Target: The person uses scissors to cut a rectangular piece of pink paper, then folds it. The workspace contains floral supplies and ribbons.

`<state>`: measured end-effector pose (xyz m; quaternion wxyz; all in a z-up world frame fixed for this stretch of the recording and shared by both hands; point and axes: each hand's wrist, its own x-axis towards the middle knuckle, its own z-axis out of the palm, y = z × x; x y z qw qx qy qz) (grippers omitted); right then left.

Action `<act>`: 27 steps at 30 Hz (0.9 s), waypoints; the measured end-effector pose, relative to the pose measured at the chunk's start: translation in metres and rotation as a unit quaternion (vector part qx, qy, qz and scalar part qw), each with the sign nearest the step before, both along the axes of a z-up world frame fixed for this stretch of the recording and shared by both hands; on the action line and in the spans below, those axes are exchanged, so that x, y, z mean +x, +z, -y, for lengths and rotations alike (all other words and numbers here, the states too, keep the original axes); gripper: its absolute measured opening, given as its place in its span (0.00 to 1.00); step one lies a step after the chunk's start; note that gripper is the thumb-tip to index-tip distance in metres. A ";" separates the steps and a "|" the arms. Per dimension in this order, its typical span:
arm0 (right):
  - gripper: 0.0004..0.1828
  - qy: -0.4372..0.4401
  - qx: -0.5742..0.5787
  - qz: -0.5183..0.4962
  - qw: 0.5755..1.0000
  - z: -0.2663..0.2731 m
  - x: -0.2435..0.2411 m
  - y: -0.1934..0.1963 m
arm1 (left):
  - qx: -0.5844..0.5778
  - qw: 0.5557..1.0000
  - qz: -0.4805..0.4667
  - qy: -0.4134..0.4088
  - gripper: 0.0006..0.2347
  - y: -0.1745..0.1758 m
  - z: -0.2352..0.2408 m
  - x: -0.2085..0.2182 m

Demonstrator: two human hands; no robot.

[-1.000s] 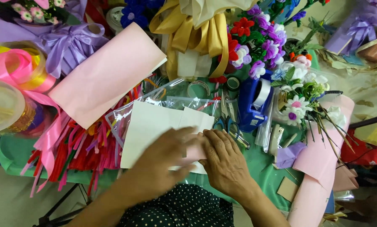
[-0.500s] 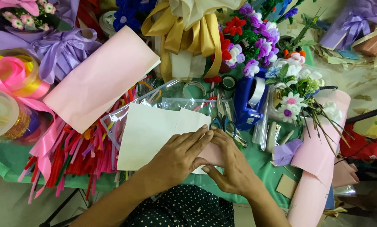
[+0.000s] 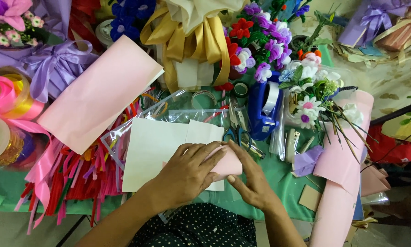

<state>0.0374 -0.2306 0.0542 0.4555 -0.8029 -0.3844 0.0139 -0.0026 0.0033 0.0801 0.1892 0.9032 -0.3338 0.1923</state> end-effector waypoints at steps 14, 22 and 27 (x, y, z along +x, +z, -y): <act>0.27 -0.108 -0.010 0.259 0.960 -0.019 -0.024 -0.004 | 0.046 0.998 0.021 0.034 0.25 -0.011 0.002 0.002; 0.28 -0.159 0.126 0.163 0.966 -0.038 -0.037 -0.033 | 0.029 0.999 0.007 0.026 0.27 -0.021 0.003 0.005; 0.34 -0.144 0.233 0.041 0.961 -0.039 -0.041 -0.042 | 0.041 0.999 -0.001 0.033 0.26 -0.010 0.002 0.005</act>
